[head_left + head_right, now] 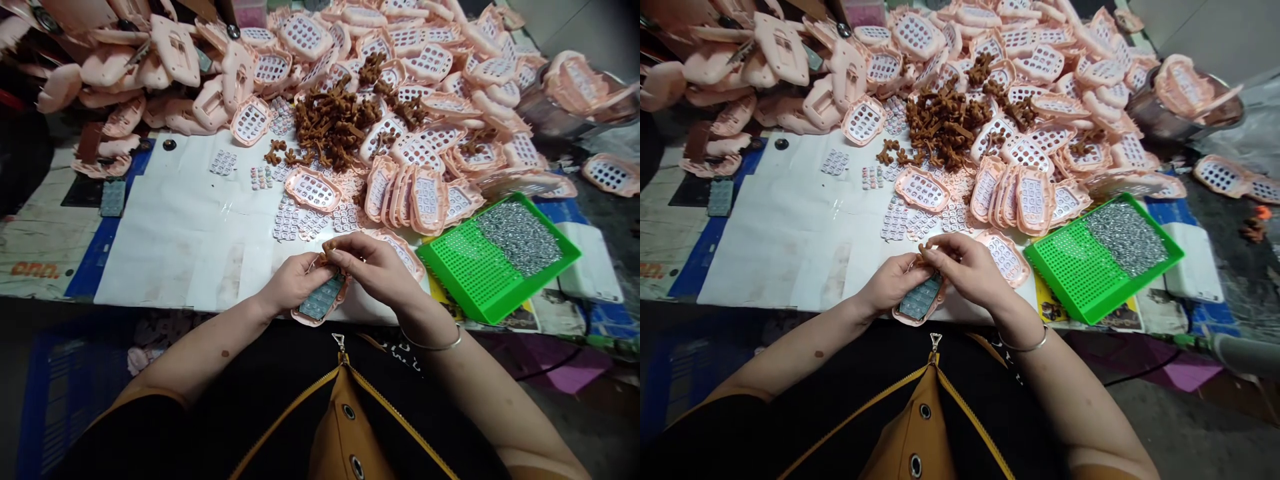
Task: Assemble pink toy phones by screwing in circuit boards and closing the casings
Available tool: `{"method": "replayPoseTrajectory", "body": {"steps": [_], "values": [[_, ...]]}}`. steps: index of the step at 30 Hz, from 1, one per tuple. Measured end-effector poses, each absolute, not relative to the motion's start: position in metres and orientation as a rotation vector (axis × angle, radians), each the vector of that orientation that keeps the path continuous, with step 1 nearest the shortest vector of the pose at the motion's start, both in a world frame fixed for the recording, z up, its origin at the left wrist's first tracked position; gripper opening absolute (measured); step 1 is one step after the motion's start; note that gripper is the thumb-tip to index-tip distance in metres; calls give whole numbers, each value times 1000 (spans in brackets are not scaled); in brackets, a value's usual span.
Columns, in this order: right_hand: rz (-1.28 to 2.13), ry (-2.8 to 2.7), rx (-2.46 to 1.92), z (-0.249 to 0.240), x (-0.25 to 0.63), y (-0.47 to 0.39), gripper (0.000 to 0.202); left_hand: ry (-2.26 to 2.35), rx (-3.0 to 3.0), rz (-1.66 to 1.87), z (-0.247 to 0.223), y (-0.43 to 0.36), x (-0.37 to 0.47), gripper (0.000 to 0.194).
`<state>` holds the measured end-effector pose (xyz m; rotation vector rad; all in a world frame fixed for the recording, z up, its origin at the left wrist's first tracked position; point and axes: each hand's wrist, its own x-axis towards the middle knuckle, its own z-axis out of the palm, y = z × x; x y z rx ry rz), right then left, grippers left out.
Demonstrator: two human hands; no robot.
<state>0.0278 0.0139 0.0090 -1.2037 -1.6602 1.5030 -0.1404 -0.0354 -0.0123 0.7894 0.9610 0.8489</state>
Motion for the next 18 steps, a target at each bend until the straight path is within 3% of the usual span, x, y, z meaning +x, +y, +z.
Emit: {"method": "replayPoseTrajectory", "body": {"steps": [7,12,18], "values": [[1489,-1483,-966,2,21,11,22,837,713,851,-14,-35,-142,31],[1618,-1143,-1067,-3,21,9,27,780,700,811,-13,-34,-142,27],[1566,-1399,-1185,11,24,10,35,783,626,841,-9,-33,-142,27]]}}
